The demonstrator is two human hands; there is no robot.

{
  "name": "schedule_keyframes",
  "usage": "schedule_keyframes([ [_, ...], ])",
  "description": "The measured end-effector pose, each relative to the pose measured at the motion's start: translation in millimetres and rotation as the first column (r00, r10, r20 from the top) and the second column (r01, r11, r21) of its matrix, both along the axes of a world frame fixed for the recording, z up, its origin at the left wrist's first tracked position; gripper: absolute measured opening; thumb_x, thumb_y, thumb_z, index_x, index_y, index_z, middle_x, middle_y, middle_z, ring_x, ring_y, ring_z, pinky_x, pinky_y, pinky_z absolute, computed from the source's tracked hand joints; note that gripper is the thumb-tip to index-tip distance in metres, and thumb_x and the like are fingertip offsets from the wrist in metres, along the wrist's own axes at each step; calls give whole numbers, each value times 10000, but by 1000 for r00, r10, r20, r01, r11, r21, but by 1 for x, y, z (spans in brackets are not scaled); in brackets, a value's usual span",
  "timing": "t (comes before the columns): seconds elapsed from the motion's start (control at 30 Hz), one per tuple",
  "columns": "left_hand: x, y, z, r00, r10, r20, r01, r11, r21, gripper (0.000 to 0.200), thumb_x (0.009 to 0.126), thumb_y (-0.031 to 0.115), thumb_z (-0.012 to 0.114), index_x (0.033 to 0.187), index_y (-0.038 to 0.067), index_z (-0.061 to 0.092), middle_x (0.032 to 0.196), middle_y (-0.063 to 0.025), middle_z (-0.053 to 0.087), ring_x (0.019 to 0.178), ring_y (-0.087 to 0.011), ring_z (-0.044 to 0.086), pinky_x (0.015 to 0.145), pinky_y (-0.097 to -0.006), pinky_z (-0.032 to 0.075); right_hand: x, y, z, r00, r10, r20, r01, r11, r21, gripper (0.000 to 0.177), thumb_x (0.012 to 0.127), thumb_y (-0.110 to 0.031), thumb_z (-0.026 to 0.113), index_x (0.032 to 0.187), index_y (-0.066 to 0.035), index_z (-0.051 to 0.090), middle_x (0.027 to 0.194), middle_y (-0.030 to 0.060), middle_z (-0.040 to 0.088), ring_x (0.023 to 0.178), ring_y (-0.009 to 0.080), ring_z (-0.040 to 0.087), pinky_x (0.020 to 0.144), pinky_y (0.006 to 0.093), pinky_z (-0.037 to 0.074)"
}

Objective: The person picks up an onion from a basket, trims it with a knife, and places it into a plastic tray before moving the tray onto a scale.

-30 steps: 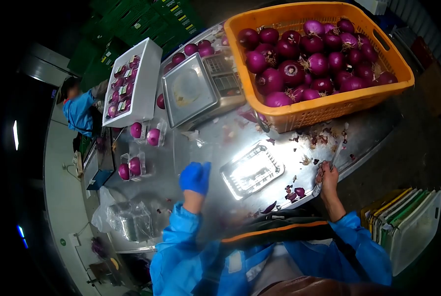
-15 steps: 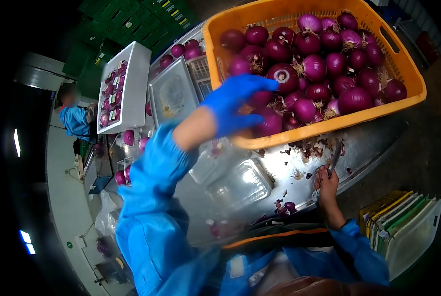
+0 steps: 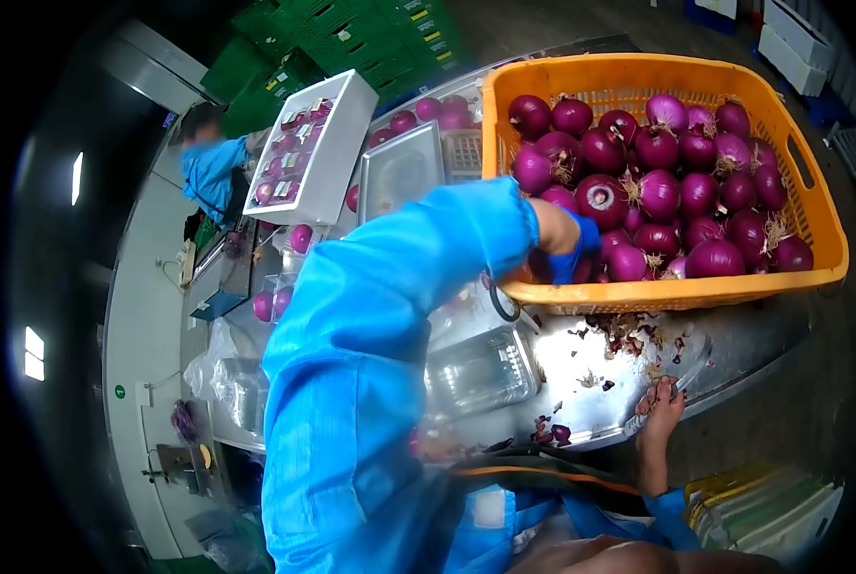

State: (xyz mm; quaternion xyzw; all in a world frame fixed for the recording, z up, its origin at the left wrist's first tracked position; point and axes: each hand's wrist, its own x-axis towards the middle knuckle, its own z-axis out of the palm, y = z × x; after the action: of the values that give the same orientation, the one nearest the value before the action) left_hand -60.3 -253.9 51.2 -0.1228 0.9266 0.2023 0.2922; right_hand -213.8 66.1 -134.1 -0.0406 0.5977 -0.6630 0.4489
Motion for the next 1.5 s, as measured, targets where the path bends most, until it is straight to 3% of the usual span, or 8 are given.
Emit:
schedule_keyframes([
  [0.13, 15, 16, 63, 799, 487, -352, -354, 855, 378, 766, 795, 321, 770, 1438, 85, 427, 1362, -167, 520, 1213, -296, 549, 990, -389, 489, 10, 12, 0, 980, 94, -175, -92, 996, 20, 89, 992, -160, 539, 1008, -73, 526, 688, -28, 455, 500, 51, 371, 431, 218, 326],
  [0.23, 27, 53, 80, 505, 848, -162, -208, 302, 930, 759, 845, 402, 708, 1464, 126, 366, 1419, -185, 455, 1240, -305, 535, 989, -436, 497, 19, 10, 35, 921, 243, -304, -278, 958, -75, 233, 1018, -249, 526, 1021, -20, 569, 683, -59, 421, 558, 27, 370, 485, 193, 329],
  [0.43, 46, 151, 53, 423, 870, 254, 86, -318, 944, 702, 938, 458, 539, 1464, 44, 327, 1414, -192, 467, 1246, -375, 530, 977, -533, 510, 23, -8, 160, 391, 22, -920, -371, 919, -135, 244, 814, -31, 615, 1056, -21, 647, 914, 107, 647, 802, 276, 654, 680, 337, 512],
  [0.8, 56, 236, 16, 309, 950, 44, -41, -33, 999, 644, 909, 464, 595, 1372, 51, 423, 1221, -127, 571, 1003, -226, 641, 702, -307, 567, 32, 15, 174, -235, 34, -971, -300, 948, 105, 363, 675, -70, 697, 1035, -89, 656, 757, 50, 553, 630, 213, 595, 540, 341, 469],
  [1.13, 74, 253, -23, 74, 997, -12, -25, 14, 1000, 741, 858, 343, 686, 1422, 32, 318, 1336, -156, 482, 1205, -275, 523, 1010, -413, 457, 32, 35, 133, -161, 107, -981, -300, 942, 152, 376, 805, -137, 681, 1167, -53, 627, 735, 79, 592, 601, 194, 596, 518, 313, 453],
  [1.23, 74, 252, -28, 21, 924, -382, -231, 376, 897, 825, 852, 332, 699, 1469, 22, 248, 1372, -169, 450, 1226, -288, 507, 1026, -411, 441, 45, 36, 124, 367, 192, -910, -472, 882, -4, 388, 918, -190, 641, 1263, -23, 582, 766, 78, 571, 617, 145, 566, 549, 286, 447],
  [1.33, 70, 264, -20, -7, 896, -445, -285, 425, 860, 899, 843, 341, 711, 1503, 13, 197, 1400, -178, 429, 1261, -289, 480, 1045, -407, 420, 55, 36, 113, 812, 577, -87, -574, 765, -292, 425, 1019, -326, 511, 1292, -2, 545, 745, 15, 506, 599, 66, 446, 527, 228, 368],
  [1.5, 76, 256, -31, 162, 986, 33, -162, -6, 987, 968, 800, 336, 762, 1512, 16, 190, 1427, -160, 403, 1277, -276, 463, 1056, -399, 411, 56, 25, 104, 689, 451, -568, -545, 839, 5, 328, 1008, -250, 521, 1221, -11, 593, 845, 36, 602, 624, 126, 537, 555, 264, 430],
])
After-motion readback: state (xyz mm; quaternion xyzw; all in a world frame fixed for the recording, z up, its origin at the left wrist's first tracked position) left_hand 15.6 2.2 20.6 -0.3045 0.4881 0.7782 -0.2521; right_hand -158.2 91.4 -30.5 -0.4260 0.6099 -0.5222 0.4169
